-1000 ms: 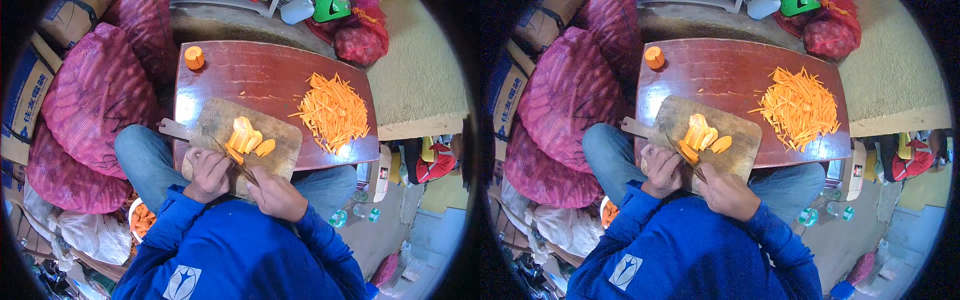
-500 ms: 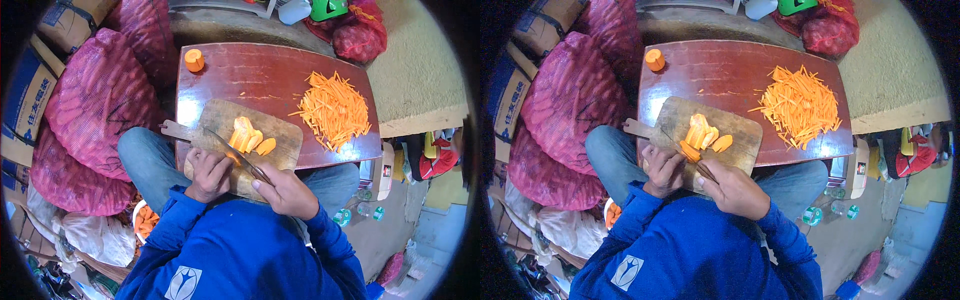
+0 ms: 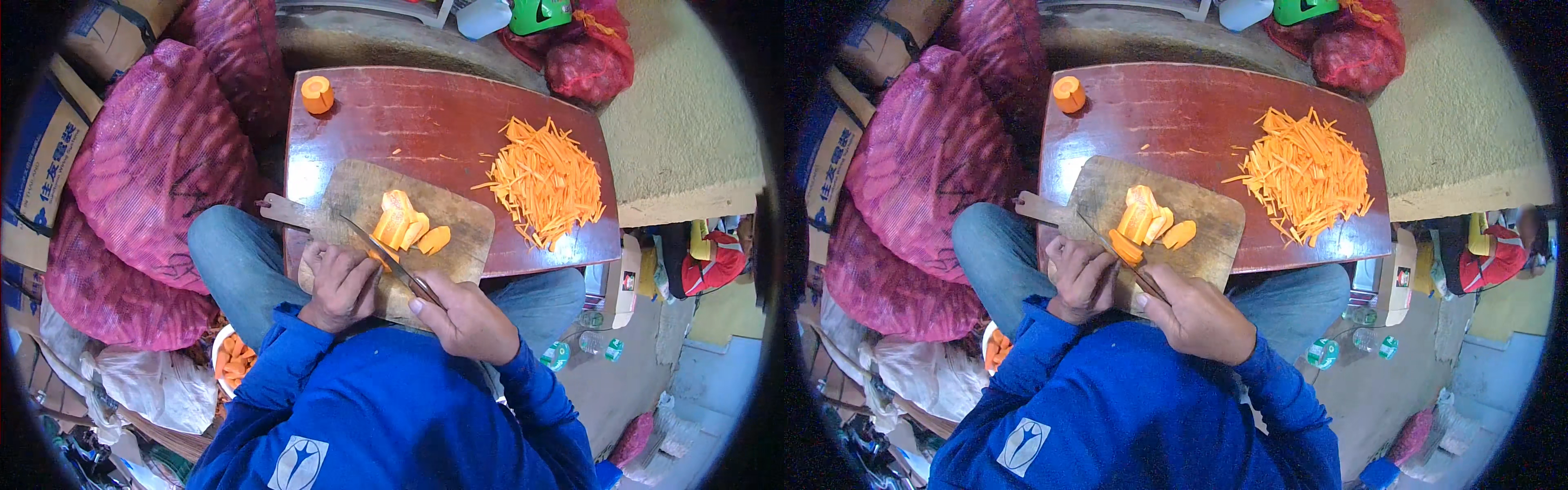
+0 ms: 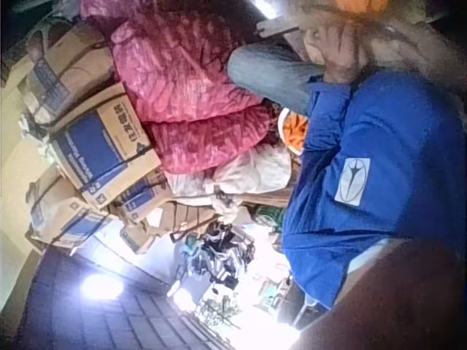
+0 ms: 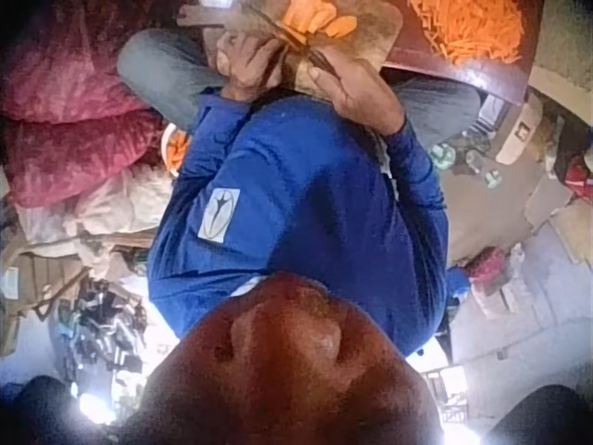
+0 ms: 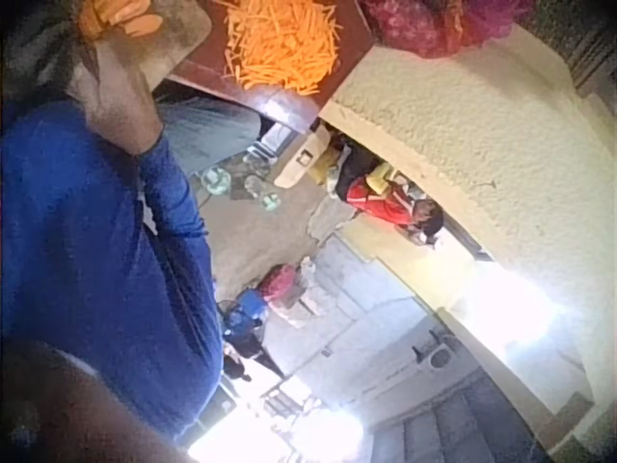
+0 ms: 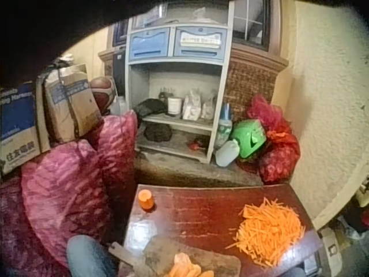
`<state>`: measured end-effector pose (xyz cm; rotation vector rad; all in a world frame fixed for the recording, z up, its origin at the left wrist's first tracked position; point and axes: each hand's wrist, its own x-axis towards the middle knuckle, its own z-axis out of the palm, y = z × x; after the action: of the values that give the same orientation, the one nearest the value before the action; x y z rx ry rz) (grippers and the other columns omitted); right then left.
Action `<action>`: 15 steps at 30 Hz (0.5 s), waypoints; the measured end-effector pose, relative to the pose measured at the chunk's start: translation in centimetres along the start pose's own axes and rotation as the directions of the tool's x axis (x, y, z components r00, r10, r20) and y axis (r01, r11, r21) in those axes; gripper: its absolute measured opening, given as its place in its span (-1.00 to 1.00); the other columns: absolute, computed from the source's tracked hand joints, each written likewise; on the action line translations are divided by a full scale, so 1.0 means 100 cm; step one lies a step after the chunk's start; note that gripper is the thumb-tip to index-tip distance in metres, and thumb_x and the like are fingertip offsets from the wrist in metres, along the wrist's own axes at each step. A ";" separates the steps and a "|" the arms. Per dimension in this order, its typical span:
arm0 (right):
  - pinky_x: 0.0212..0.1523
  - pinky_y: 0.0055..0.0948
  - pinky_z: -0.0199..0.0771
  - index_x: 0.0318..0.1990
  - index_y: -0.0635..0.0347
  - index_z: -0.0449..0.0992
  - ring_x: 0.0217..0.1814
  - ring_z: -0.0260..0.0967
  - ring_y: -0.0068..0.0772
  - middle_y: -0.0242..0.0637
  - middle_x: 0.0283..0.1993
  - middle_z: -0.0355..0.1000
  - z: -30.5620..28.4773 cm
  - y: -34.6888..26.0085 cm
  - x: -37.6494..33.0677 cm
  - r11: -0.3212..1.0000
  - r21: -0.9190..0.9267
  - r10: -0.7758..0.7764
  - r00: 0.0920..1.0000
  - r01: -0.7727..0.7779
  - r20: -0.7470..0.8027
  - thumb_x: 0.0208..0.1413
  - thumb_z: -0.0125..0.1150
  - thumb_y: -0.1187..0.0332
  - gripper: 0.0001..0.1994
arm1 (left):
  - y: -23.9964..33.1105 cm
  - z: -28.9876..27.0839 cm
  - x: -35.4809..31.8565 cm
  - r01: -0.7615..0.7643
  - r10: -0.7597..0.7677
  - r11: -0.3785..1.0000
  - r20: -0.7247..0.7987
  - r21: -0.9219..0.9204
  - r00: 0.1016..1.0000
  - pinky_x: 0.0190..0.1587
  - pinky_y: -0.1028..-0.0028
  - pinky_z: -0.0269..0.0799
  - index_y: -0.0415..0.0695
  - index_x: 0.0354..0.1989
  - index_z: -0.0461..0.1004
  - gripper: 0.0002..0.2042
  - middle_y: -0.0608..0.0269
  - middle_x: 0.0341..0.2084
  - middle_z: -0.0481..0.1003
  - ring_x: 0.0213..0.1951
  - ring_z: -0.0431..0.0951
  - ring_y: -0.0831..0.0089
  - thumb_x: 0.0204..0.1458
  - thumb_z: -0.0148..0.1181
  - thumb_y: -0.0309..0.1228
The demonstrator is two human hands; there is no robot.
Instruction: The person slices carrots into thin strips on a wooden board, moves them into a pile, and then cuts larger carrot pieces into smaller chunks to repeat the process.
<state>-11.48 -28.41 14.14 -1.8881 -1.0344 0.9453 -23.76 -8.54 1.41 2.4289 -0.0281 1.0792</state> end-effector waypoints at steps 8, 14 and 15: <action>-0.25 0.30 0.49 0.06 0.29 0.36 -0.19 0.55 0.55 0.33 -0.30 0.55 0.008 0.014 -0.001 0.997 -0.050 0.061 0.998 -0.060 0.032 0.46 0.18 0.26 -0.73 | 0.002 -0.002 0.002 0.003 -0.003 1.000 0.012 0.004 1.000 0.02 0.12 0.24 -0.19 -0.21 0.65 -0.72 0.16 -0.31 0.58 -0.28 0.59 0.20 -0.16 0.51 -0.60; -0.26 0.32 0.46 0.03 0.29 0.37 -0.22 0.53 0.57 0.34 -0.33 0.54 0.014 0.040 -0.003 0.989 -0.086 0.123 0.992 -0.120 0.037 0.44 0.20 0.25 -0.73 | 0.004 0.000 0.005 0.013 -0.013 1.000 -0.012 0.003 1.000 0.02 0.15 0.25 -0.18 -0.24 0.65 -0.72 0.21 -0.30 0.58 -0.28 0.59 0.24 -0.19 0.52 -0.63; -0.26 0.32 0.46 0.03 0.29 0.37 -0.22 0.53 0.57 0.34 -0.33 0.54 0.014 0.037 -0.002 0.989 -0.085 0.123 0.992 -0.119 0.038 0.44 0.20 0.25 -0.73 | 0.004 -0.001 0.004 0.020 -0.020 1.000 -0.009 0.000 1.000 0.01 0.15 0.26 -0.18 -0.24 0.65 -0.72 0.22 -0.30 0.58 -0.28 0.59 0.24 -0.18 0.53 -0.61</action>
<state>-11.58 -29.61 10.41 -2.0257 -1.0068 1.0302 -23.60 -8.77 1.90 2.4194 -0.0010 1.0814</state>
